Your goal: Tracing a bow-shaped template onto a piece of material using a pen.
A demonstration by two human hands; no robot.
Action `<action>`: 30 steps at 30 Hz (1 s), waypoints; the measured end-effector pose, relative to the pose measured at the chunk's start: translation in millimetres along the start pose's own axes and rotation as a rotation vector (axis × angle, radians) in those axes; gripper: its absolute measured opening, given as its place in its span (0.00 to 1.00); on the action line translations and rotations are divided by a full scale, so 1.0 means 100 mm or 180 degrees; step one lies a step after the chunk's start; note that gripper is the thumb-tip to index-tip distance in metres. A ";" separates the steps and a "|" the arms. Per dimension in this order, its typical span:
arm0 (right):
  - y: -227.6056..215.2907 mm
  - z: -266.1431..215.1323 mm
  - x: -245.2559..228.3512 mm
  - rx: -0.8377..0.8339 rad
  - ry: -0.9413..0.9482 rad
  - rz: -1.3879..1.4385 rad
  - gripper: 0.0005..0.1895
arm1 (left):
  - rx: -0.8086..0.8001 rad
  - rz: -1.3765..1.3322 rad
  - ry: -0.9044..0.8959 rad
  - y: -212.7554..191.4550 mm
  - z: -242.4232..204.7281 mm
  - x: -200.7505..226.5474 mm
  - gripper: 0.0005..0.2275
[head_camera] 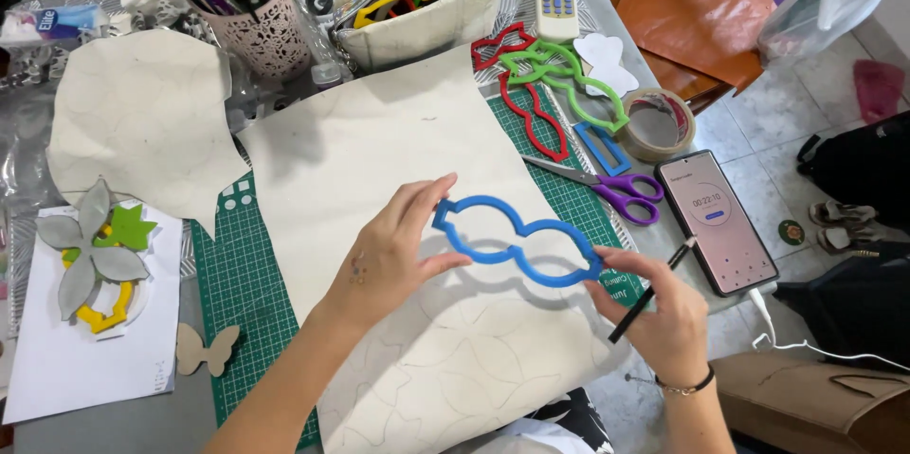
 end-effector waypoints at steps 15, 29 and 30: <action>0.18 0.02 0.09 -0.1040 0.0005 -0.0161 0.19 | -0.0398 0.0485 -0.0104 0.30 -0.46 -0.26 0.33; 0.07 -0.16 -0.03 -0.1062 -0.0180 -0.0434 0.23 | -0.0750 -0.0079 -0.0346 0.24 -0.48 -0.23 0.28; 0.08 -0.17 -0.03 -0.1060 -0.0085 -0.0393 0.24 | -0.0730 -0.0097 -0.0322 0.23 -0.47 -0.22 0.28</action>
Point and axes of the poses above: each hand's wrist, its own z-axis towards the middle knuckle, its own y-axis out of the palm, x = y × z, the point moved 1 cm from there along z, towards the middle knuckle, and after that the axes turned 6 degrees about -x, right-handed, at the moved point
